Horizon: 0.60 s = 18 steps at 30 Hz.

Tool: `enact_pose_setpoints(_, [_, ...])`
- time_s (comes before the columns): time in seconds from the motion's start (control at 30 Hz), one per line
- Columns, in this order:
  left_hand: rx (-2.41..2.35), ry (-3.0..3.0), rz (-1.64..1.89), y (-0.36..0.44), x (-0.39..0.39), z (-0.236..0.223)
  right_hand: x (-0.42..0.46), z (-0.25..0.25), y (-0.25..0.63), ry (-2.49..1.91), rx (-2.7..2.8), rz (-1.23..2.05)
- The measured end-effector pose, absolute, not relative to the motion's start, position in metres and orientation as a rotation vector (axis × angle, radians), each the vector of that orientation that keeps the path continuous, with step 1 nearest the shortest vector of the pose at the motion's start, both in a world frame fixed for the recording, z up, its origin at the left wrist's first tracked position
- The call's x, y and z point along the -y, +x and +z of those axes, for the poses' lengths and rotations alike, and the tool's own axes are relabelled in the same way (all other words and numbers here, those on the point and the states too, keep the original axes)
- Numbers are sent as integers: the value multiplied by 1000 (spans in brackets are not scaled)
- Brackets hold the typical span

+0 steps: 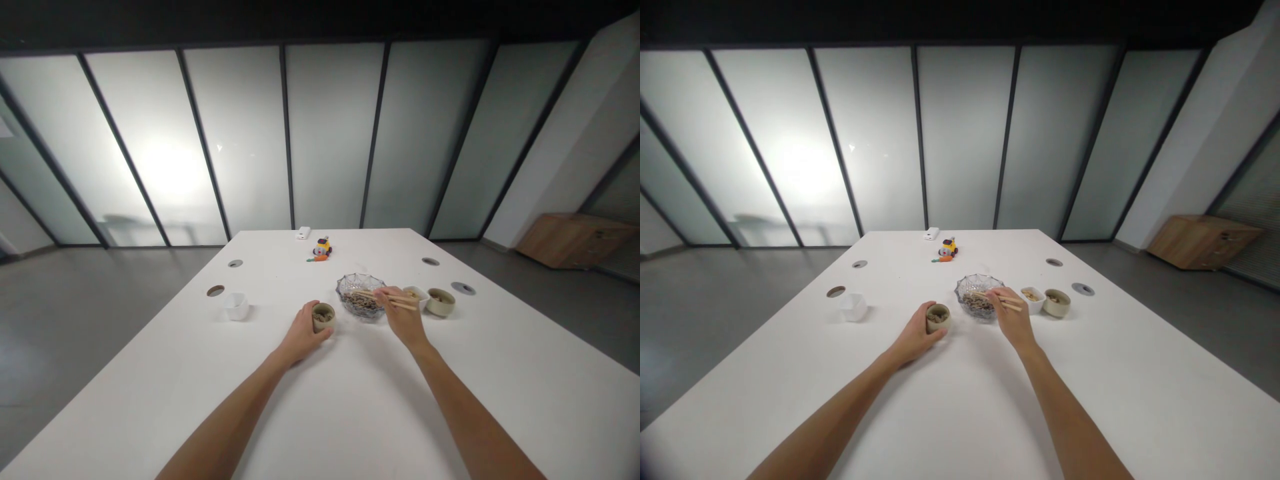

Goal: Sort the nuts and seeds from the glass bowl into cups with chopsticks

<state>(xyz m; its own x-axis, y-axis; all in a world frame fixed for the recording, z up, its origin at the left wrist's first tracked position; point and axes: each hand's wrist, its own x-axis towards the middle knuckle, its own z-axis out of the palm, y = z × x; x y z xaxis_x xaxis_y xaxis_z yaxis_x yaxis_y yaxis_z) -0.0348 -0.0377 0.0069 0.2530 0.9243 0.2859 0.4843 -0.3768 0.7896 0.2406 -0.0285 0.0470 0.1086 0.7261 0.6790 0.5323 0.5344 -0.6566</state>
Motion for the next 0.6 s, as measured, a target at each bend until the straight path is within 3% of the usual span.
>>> enact_pose_setpoints(0.6, [-1265, 1962, 1016, -34, 36, 6, 21, 29, 241, -988, 1618, 236])
